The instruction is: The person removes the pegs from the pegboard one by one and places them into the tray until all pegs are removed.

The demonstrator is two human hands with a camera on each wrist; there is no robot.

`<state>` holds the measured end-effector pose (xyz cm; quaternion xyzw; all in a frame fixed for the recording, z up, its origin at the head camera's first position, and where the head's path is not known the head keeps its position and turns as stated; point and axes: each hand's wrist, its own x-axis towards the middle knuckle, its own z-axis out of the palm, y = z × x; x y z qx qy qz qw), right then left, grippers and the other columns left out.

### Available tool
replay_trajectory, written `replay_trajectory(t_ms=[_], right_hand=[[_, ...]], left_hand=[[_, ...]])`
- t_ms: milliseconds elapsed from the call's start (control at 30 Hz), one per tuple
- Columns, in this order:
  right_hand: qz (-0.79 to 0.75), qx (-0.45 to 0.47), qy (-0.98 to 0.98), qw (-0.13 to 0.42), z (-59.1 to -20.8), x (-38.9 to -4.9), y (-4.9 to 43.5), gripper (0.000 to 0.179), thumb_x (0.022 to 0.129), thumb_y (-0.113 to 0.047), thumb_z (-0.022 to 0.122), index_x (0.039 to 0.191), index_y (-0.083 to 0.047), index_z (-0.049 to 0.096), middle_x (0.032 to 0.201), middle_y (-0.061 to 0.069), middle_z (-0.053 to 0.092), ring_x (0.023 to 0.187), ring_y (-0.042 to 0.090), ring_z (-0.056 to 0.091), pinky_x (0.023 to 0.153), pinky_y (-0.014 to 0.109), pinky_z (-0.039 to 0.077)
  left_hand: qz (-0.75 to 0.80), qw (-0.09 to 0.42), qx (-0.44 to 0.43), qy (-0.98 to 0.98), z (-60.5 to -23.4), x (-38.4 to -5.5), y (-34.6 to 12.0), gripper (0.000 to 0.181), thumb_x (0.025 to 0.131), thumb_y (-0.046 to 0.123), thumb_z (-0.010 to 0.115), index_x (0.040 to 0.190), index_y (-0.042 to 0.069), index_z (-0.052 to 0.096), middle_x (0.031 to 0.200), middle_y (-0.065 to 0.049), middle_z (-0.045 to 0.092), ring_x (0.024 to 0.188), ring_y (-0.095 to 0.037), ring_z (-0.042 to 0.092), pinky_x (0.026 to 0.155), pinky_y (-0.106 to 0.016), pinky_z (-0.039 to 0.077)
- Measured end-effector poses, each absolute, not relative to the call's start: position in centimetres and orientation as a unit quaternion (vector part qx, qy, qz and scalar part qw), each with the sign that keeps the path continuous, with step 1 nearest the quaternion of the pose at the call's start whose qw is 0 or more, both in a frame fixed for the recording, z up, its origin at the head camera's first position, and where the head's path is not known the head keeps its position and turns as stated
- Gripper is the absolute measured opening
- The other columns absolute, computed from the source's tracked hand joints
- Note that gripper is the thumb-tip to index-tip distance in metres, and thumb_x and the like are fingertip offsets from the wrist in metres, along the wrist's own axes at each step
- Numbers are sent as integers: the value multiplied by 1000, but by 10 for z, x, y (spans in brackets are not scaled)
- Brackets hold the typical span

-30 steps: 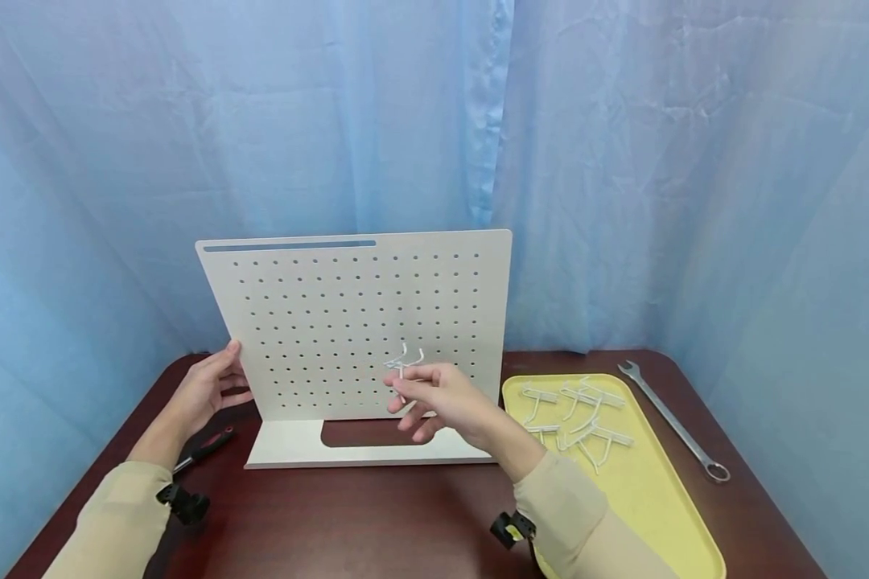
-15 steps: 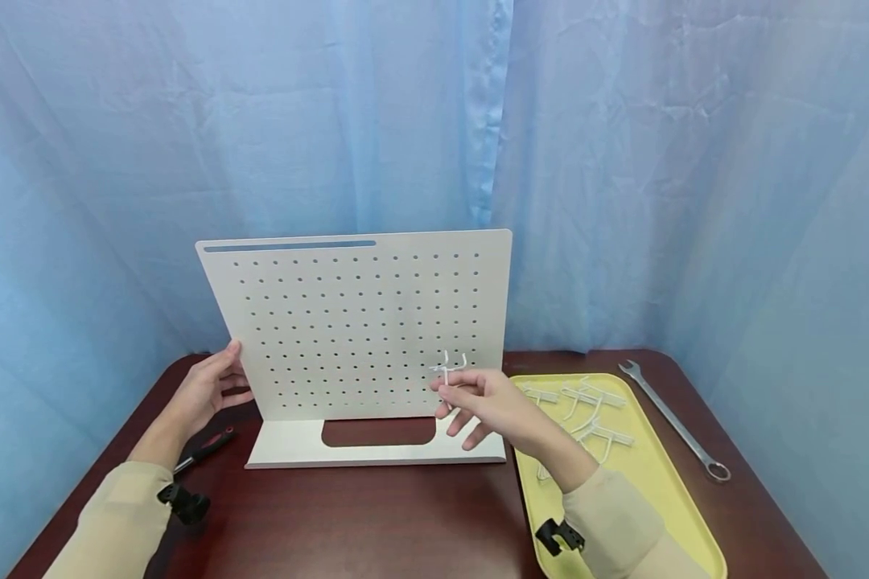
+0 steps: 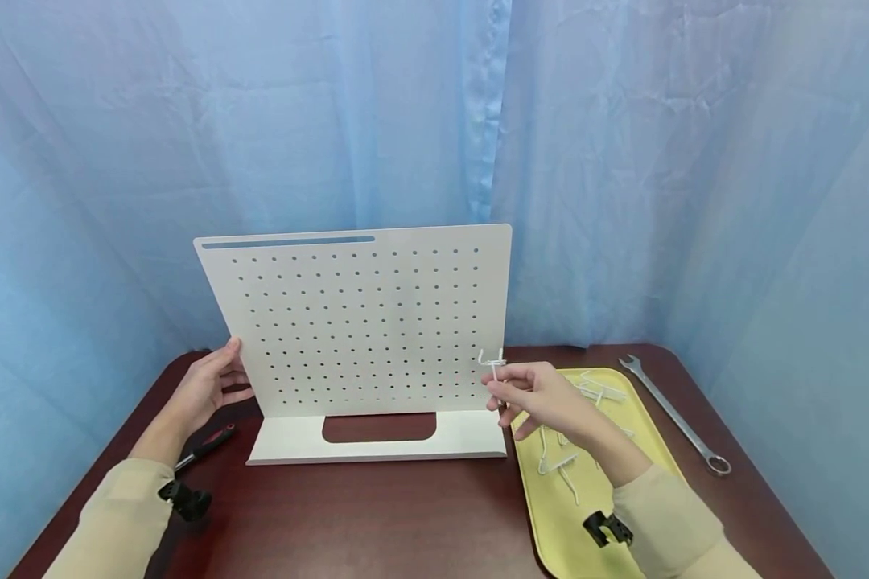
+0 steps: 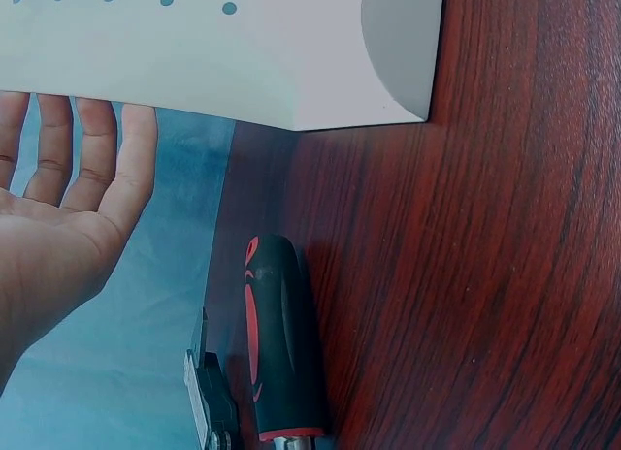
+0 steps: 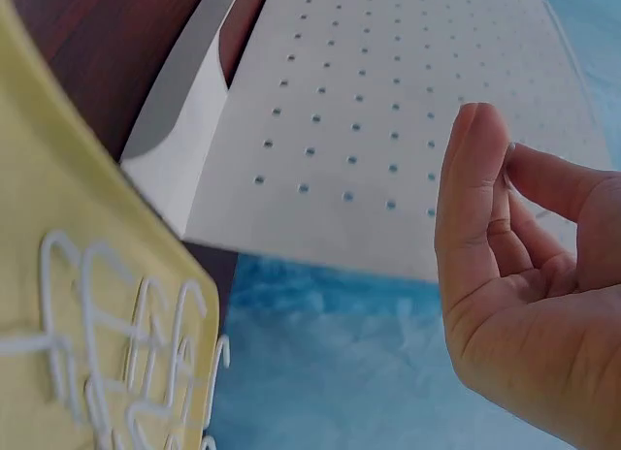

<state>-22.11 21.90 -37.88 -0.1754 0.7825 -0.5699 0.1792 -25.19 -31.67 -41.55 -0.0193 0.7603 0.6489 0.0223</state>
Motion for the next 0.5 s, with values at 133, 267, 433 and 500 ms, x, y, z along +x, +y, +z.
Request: replay_trajectory(t_ms=[133, 267, 433, 500], right_hand=[[-561, -167, 792, 171, -382, -219, 243, 43, 103, -28, 64, 131, 3, 60, 101, 19, 70, 81, 28, 71, 62, 49, 61], [-554, -143, 804, 162, -387, -216, 270, 42, 103, -30, 64, 129, 3, 61, 101, 18, 70, 80, 27, 71, 62, 49, 61], [-545, -120, 813, 165, -394, -209, 304, 45, 104, -30, 61, 132, 5, 58, 104, 17, 71, 82, 25, 71, 62, 48, 61], [-539, -114, 817, 169, -397, -206, 317, 47, 105, -30, 60, 134, 6, 56, 105, 16, 71, 83, 25, 70, 64, 47, 61]], left_hand=[[649, 23, -20, 761, -415, -251, -317, 53, 101, 59, 52, 119, 9, 62, 109, -7, 63, 97, -19, 65, 86, -38, 59], [651, 23, -16, 759, -415, -251, -317, 53, 102, 58, 52, 120, 9, 61, 110, -7, 63, 98, -20, 65, 87, -39, 59], [650, 23, -15, 759, -415, -251, -317, 53, 102, 58, 52, 120, 9, 62, 109, -7, 64, 98, -20, 66, 86, -38, 59], [649, 22, -18, 760, -415, -251, -316, 53, 101, 58, 52, 120, 9, 62, 109, -6, 64, 97, -19, 66, 85, -38, 59]])
